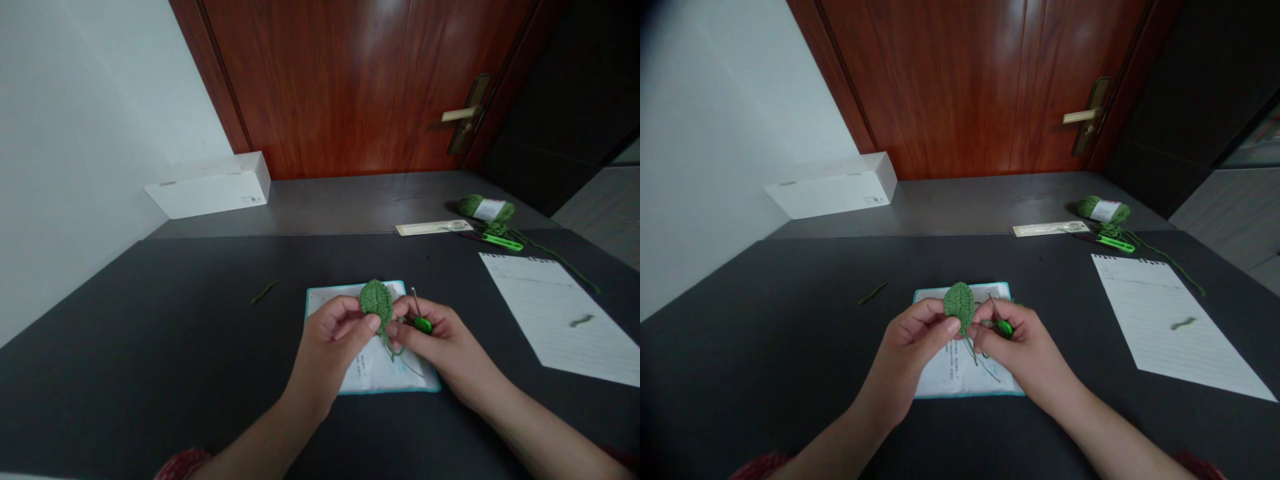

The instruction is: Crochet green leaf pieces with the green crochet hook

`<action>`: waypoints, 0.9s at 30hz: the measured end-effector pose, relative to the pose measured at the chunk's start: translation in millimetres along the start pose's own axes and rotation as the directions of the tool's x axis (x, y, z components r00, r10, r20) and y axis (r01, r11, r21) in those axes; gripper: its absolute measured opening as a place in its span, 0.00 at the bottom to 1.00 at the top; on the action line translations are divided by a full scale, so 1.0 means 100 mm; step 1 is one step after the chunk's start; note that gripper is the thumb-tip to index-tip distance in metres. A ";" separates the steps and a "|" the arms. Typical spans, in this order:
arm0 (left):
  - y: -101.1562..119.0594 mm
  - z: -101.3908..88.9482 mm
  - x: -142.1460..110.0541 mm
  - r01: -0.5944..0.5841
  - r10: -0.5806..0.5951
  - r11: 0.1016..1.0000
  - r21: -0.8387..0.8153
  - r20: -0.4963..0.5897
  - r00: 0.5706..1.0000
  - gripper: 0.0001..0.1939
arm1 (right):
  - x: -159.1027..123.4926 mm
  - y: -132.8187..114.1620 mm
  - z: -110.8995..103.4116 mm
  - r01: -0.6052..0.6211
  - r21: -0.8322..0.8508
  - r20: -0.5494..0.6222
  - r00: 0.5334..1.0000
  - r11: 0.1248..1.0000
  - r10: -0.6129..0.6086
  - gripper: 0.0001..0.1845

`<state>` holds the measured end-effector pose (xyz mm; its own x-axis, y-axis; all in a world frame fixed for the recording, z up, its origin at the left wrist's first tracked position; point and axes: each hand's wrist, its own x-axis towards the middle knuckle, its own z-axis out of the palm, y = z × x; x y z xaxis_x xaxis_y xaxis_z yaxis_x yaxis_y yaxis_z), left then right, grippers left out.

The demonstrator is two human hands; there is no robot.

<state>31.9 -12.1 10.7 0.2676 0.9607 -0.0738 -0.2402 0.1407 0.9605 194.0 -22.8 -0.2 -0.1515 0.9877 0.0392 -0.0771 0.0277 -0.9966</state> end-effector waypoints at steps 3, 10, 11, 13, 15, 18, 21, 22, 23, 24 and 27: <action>-0.01 0.00 0.00 0.031 -0.031 1.000 0.003 0.039 0.999 0.06 | 0.00 0.01 0.00 0.017 0.042 -0.033 0.999 0.999 -0.016 0.08; 0.00 0.02 -0.02 0.070 -0.064 0.991 -0.112 0.064 0.996 0.04 | -0.05 0.10 -0.01 0.111 0.117 -0.098 0.990 0.987 -0.100 0.05; 0.00 0.03 -0.02 0.089 -0.080 0.987 -0.132 0.068 0.994 0.04 | -0.06 0.11 -0.02 0.134 0.123 -0.090 0.988 0.983 -0.123 0.05; 0.01 0.04 -0.02 0.115 -0.104 0.980 -0.165 0.072 0.992 0.04 | -0.08 0.12 -0.02 0.165 0.140 -0.062 0.986 0.976 -0.157 0.06; 0.01 0.04 -0.01 0.115 -0.105 0.978 -0.173 0.069 0.992 0.04 | -0.09 0.12 -0.03 0.158 0.165 -0.029 0.987 0.974 -0.156 0.07; 0.01 0.03 0.00 0.078 -0.075 0.990 -0.121 0.032 0.997 0.05 | -0.07 0.08 -0.03 0.098 0.224 -0.009 0.995 0.970 -0.098 0.08; 0.00 0.02 0.00 0.035 -0.035 0.997 -0.070 0.006 0.999 0.06 | -0.03 0.02 -0.01 0.019 0.302 -0.004 1.000 0.953 -0.019 0.08; -0.01 0.02 0.00 0.026 -0.026 0.997 -0.066 0.009 1.000 0.06 | -0.02 0.01 -0.01 -0.007 0.326 0.003 1.000 0.945 0.007 0.07; -0.01 0.01 0.00 0.022 -0.021 0.998 -0.065 0.015 1.000 0.06 | -0.01 -0.01 0.00 -0.035 0.345 0.014 0.999 0.938 0.032 0.07; -0.01 0.01 0.00 0.020 -0.019 0.998 -0.064 0.021 1.000 0.06 | -0.01 -0.02 0.00 -0.062 0.360 0.027 0.998 0.931 0.056 0.07; -0.03 0.00 0.01 0.020 -0.020 0.999 -0.036 -0.010 1.000 0.07 | 0.00 -0.04 0.00 -0.145 0.371 0.074 0.989 0.917 0.127 0.08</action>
<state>32.9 -11.9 8.2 0.2631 0.9600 -0.0960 -0.2679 0.1683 0.9486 194.5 -22.8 3.3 -0.2322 0.9692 -0.0820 -0.4144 -0.1749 -0.8931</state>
